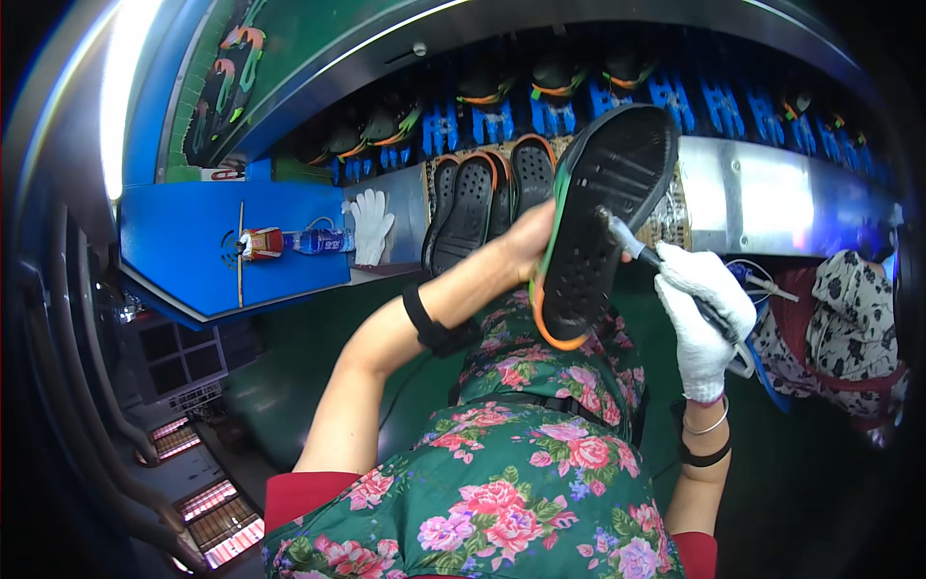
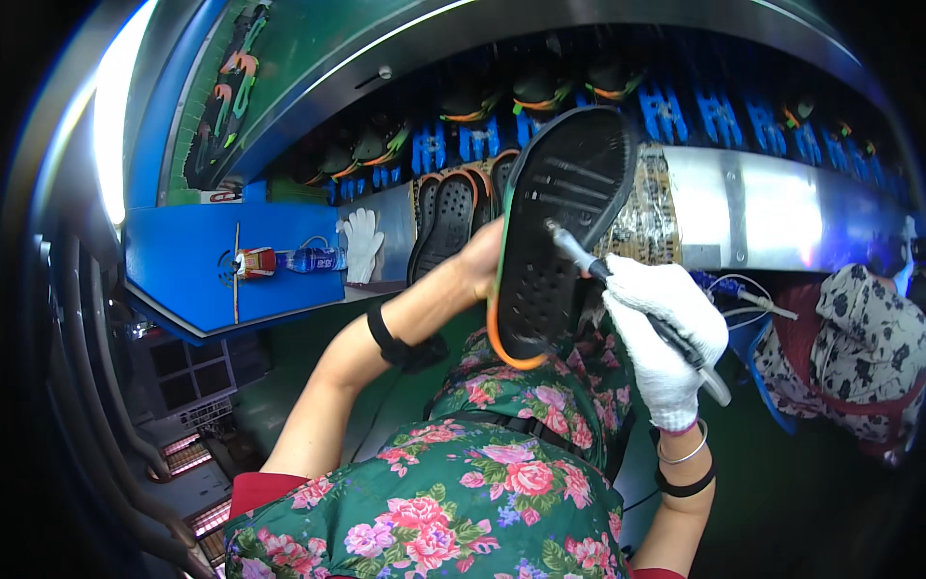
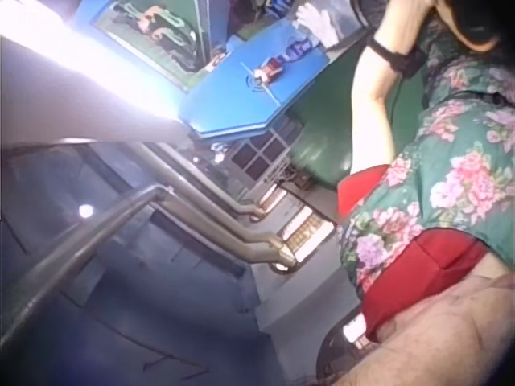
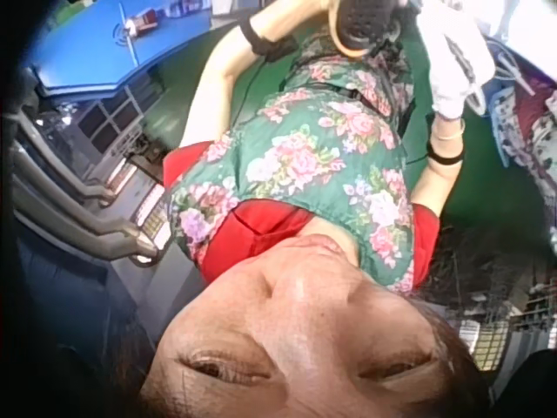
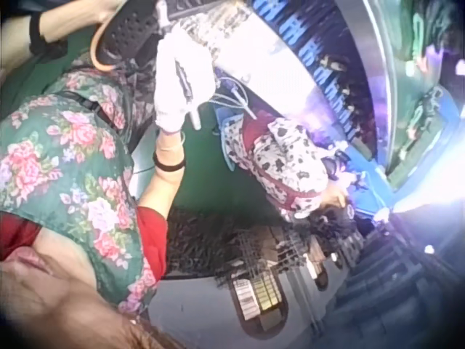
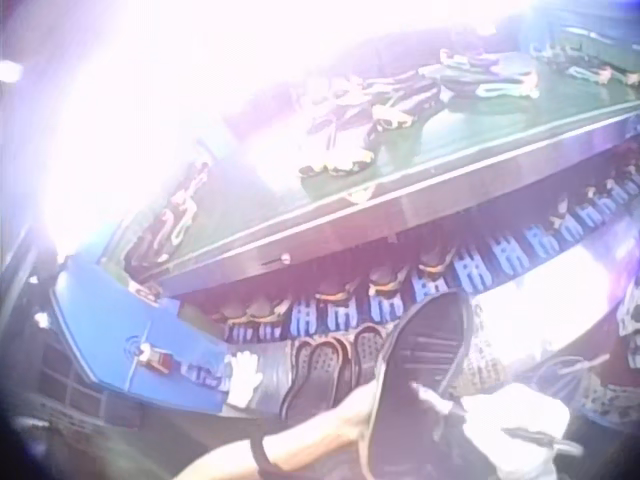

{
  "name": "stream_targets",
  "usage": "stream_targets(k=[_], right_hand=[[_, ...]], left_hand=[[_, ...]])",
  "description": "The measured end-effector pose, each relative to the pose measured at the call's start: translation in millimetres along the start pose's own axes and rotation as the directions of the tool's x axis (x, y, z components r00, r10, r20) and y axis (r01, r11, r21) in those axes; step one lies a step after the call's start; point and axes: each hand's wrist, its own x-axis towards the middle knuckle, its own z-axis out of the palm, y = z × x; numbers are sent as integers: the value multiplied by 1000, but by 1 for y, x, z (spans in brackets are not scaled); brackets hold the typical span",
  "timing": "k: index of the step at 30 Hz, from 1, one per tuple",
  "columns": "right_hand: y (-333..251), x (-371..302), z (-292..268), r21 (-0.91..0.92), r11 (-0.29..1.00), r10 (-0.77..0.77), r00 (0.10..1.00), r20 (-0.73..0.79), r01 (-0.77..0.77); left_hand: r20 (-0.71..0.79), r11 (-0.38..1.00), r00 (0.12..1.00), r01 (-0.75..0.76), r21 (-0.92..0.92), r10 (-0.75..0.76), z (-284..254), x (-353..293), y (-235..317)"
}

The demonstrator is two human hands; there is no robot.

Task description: Applying adhesive glue to the bottom of shoe soles using a brush.

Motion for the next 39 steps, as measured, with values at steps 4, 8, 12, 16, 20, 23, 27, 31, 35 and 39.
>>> stream_targets(k=[4,8,12,16,20,23,27,31,35,39], right_hand=[[0,8,-4,-151,982,-99,989,110,115],[-11,3,5,-233,941,-211,963,167,247],[-12,-2,6,-216,953,-201,977,70,211],[-19,3,7,-192,950,-248,969,9,245],[-28,15,5,-192,936,-301,954,-1,295],[-35,24,5,-218,922,-331,943,-11,321],[-45,40,2,-336,850,-418,908,41,406],[-46,40,4,-449,788,-423,900,102,421],[-49,31,15,-311,868,-378,921,94,388],[-45,36,14,-242,926,-317,944,-88,289]], left_hand=[[-357,973,924,-63,222,141,36,-10,-22],[-83,993,996,-30,112,39,11,-26,-26],[-75,803,991,-131,-582,107,47,-29,-14],[170,813,972,-32,-582,160,54,-30,-19],[220,851,945,-99,-517,243,32,-21,-40],[-169,913,975,-197,-356,145,52,-8,-48],[-43,884,988,-153,-442,150,60,-9,-50],[84,892,982,-117,-438,170,56,-10,-58],[156,887,951,-180,-425,268,51,-2,-65],[46,884,982,-143,-446,182,50,0,-56]])
